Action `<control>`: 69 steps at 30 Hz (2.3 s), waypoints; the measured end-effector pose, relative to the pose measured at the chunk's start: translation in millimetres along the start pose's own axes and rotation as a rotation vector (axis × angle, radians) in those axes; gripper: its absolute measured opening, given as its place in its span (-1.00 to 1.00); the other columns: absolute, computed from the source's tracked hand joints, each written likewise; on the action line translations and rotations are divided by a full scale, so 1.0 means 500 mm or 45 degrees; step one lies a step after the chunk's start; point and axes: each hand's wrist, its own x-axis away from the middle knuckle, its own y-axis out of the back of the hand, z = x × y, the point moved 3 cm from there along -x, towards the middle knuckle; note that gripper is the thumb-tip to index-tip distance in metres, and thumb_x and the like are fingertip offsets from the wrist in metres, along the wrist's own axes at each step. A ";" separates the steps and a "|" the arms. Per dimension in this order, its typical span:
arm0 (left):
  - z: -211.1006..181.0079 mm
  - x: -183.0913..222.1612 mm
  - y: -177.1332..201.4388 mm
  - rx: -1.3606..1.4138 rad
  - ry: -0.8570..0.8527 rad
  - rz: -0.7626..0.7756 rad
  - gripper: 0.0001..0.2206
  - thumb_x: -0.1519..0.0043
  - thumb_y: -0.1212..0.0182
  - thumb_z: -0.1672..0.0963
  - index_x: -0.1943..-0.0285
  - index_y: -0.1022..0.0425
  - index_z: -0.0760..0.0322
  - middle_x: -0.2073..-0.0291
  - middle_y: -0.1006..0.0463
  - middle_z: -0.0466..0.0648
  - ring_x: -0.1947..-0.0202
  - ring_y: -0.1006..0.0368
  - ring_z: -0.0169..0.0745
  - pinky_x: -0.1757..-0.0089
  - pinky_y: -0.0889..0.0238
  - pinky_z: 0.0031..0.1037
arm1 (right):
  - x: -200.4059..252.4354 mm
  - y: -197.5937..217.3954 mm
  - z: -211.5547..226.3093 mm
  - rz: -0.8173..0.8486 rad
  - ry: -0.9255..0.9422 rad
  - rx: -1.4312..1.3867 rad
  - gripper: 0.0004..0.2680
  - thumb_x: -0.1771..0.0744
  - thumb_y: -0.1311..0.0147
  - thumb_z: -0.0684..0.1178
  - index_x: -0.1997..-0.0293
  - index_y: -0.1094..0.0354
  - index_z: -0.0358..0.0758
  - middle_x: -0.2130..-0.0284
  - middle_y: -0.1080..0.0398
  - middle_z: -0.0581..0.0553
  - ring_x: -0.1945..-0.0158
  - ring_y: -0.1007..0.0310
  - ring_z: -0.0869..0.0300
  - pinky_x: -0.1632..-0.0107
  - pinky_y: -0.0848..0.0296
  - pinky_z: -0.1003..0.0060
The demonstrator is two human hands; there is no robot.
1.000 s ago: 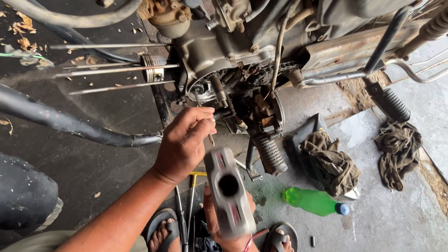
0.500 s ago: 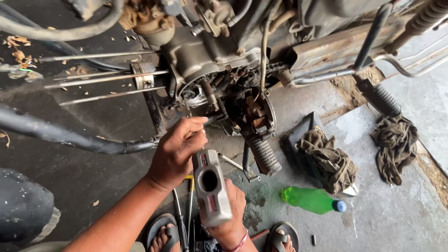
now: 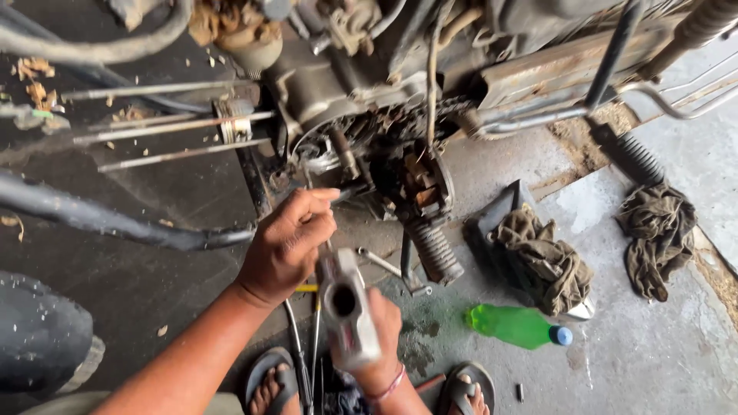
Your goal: The person crouches beside a motorcycle with its engine casing removed and works on the engine internals. They grip and turn parts with pliers, tap a component with a hammer, use a wrench on fasteners, and reposition small parts by hand while leaning over the engine.
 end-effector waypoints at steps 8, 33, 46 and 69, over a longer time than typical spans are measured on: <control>0.007 0.014 -0.003 0.017 0.057 0.067 -0.83 -0.05 -0.09 0.41 0.28 -0.43 0.47 0.09 -0.51 0.20 0.14 -0.56 0.03 0.16 -0.49 -0.37 | 0.016 -0.005 0.004 -0.086 0.327 -0.152 -0.74 -0.15 -0.31 -0.03 0.25 -0.33 -0.25 0.44 -0.42 -0.22 0.41 -0.45 -0.21 0.37 -0.41 0.01; 0.005 0.000 -0.029 -0.099 -0.005 0.055 -0.86 -0.06 -0.15 0.37 0.30 -0.42 0.41 0.14 -0.51 0.12 0.07 -0.57 0.09 0.12 -0.48 -0.31 | -0.001 -0.012 -0.033 -0.054 0.490 -0.178 -0.76 -0.10 -0.26 -0.06 0.25 -0.40 -0.21 0.48 -0.38 -0.21 0.40 -0.42 -0.18 0.34 -0.36 0.01; 0.006 -0.014 -0.028 -0.119 -0.008 0.082 -0.84 -0.03 -0.18 0.36 0.26 -0.45 0.41 0.10 -0.55 0.16 0.12 -0.56 0.08 0.16 -0.48 -0.29 | -0.041 0.026 0.022 -0.050 0.337 -0.399 -0.83 -0.15 -0.22 -0.14 0.35 -0.25 -0.21 0.51 -0.30 -0.21 0.44 -0.40 -0.18 0.38 -0.37 0.09; 0.015 -0.001 -0.057 -0.354 -0.001 0.392 -0.87 -0.18 -0.28 0.30 0.37 -0.52 0.27 0.42 -0.47 -0.03 0.38 -0.55 -0.19 0.39 -0.49 -0.40 | 0.139 -0.128 -0.268 0.520 -0.513 0.435 -0.74 -0.30 -0.16 0.18 0.26 -0.31 -0.22 0.39 -0.50 -0.28 0.35 -0.53 -0.19 0.30 -0.48 -0.07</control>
